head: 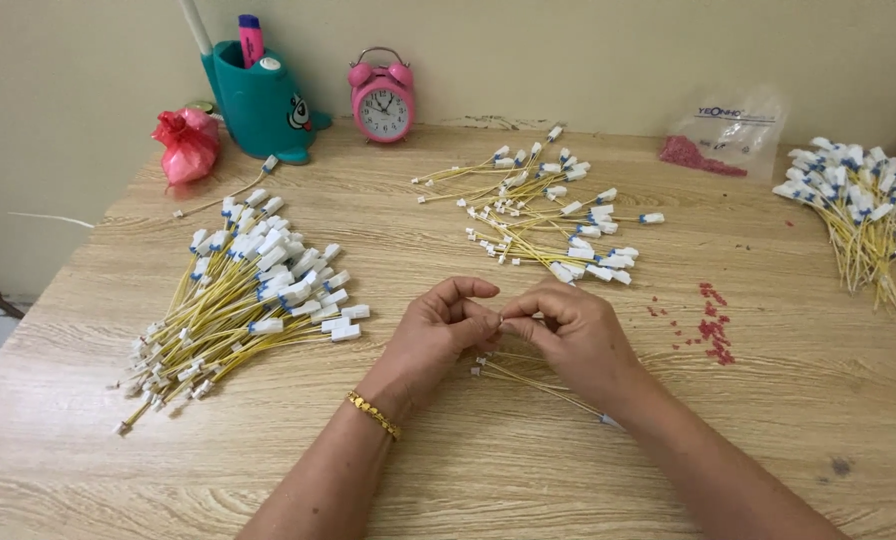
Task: The person assembles small yellow cables by inserting a white plastic connector into the end of each cable. They pick up a cable, attach the connector, and place the finished item on the table, repeating this process for multiple cables.
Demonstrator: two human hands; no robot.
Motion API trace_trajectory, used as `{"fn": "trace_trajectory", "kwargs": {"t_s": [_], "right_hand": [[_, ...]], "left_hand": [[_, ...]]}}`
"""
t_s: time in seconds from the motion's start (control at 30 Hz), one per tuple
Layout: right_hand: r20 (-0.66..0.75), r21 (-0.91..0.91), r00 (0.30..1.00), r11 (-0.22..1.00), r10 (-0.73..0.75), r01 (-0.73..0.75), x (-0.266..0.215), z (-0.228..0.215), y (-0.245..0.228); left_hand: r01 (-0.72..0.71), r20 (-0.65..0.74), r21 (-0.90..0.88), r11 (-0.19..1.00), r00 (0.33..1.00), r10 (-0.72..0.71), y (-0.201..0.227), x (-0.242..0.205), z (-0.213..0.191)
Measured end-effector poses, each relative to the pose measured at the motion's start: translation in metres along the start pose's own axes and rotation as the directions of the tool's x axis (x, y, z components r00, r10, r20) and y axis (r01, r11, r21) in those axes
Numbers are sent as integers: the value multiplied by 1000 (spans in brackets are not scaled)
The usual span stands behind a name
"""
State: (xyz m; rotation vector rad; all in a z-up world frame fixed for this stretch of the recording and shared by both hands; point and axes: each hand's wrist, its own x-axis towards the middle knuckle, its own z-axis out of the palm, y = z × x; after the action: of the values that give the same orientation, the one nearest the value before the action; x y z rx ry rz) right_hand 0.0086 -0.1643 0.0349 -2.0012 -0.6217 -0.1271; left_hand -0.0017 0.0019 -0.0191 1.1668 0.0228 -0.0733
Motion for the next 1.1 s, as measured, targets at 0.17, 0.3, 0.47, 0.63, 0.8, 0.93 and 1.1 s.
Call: {"fn": "trace_trajectory", "kwargs": {"t_s": [0.17,0.3,0.47,0.63,0.8,0.93,1.1], "right_hand": [[90,140,982,975,164,-175,1,-6,4],[142,215,940,917,311,-336,1,-7,20],[100,220,933,907,346,-360,-1,-5,10],[52,232,934,905,354,-356,0,-3,13],[116,142,882,872,456,-469,-4,-13,-2],[14,-106,938,933,347,-344,28,-36,8],[-15,-670,947,700,320,-247,74,-34,35]], "left_hand": [[0,17,-18,1000,1000,0,1,1,-1],[-20,52,-16,1000,998,20,-1,0,-1],[-41,63,-27,999,997,43,-5,2,-1],[-67,61,4,998,996,66,-1,0,4],[-57,56,165,985,997,48,3,0,2],[-14,33,328,945,999,3,19,-9,5],[35,24,427,903,998,-50,23,-14,5]]}}
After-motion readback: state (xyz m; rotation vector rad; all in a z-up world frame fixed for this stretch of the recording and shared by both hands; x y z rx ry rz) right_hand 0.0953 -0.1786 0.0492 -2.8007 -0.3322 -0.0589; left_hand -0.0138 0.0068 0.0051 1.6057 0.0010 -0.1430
